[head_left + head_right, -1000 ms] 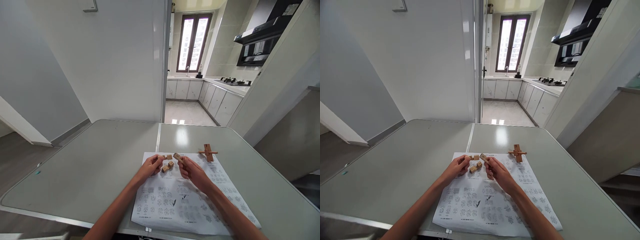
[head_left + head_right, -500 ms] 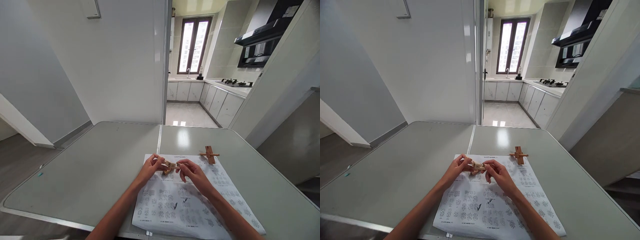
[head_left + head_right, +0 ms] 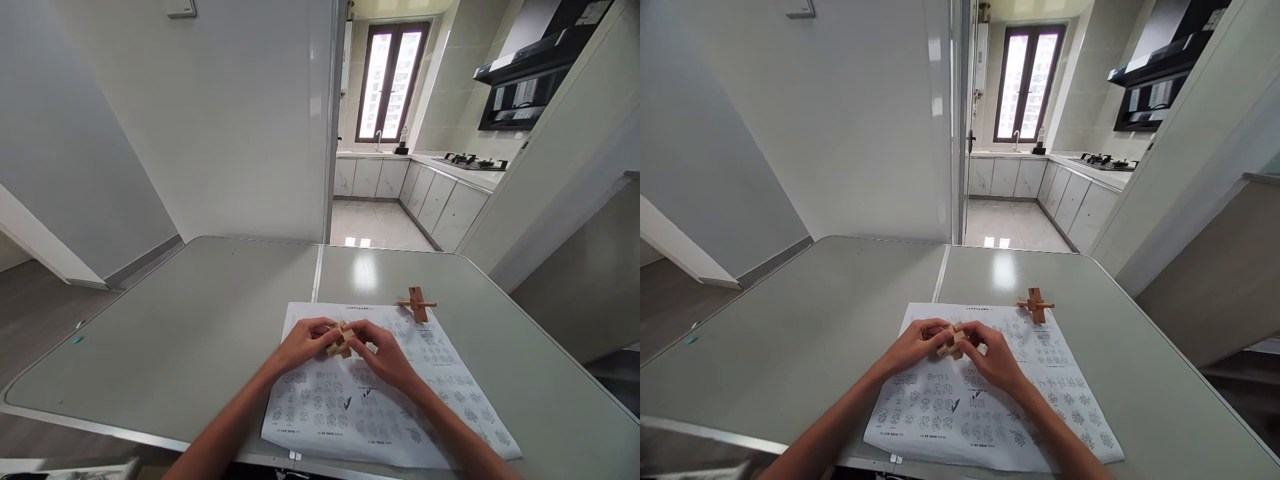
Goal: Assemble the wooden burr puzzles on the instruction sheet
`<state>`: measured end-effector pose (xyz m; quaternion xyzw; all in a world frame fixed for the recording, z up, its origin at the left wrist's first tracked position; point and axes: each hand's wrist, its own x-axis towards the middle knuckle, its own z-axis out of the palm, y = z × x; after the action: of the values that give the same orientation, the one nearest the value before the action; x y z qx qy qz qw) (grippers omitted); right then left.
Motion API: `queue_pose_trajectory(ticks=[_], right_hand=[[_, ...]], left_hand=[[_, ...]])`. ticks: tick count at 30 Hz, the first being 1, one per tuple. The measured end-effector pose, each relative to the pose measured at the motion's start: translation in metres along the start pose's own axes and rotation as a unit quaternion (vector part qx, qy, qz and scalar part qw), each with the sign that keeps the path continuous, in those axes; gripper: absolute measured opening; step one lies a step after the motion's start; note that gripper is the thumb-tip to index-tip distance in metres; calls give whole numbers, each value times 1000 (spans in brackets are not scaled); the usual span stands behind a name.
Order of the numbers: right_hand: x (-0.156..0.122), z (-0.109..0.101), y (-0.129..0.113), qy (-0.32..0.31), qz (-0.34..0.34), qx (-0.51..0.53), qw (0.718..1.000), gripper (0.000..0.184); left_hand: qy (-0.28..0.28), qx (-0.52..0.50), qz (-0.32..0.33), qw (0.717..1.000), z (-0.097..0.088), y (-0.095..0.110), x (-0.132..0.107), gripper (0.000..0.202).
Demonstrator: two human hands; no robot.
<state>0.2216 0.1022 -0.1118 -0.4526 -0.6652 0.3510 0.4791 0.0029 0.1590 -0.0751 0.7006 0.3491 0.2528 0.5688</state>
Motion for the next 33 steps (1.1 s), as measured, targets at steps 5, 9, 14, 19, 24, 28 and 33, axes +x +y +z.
queue_pose_trajectory(ticks=[5, 9, 14, 19, 24, 28, 33], right_hand=[[-1, 1, -2, 6, -12, -18, 1000, 21], [-2, 3, -1, 4, -12, -18, 1000, 19], [-5, 5, 1, 26, -37, -66, 997, 19], [-6, 7, 5, 35, -58, -94, 993, 17], [-5, 5, 6, 37, -63, -104, 992, 15], [-3, 3, 1, 37, -34, -56, 997, 19], [-3, 1, -5, 27, -6, -18, 999, 23]], left_hand=[[-11, 2, -1, 1000, 4, 0, 0, 43], [1, 4, -6, 1000, 5, 1, 0, 45], [3, 7, -2, 1000, 6, 1, -1, 43], [4, -4, -17, 1000, 7, 0, 0, 48], [23, -36, -22, 999, 12, -5, 2, 50], [29, -37, -15, 999, 16, -5, 2, 48], [24, -18, 0, 1000, 17, -4, 1, 47]])
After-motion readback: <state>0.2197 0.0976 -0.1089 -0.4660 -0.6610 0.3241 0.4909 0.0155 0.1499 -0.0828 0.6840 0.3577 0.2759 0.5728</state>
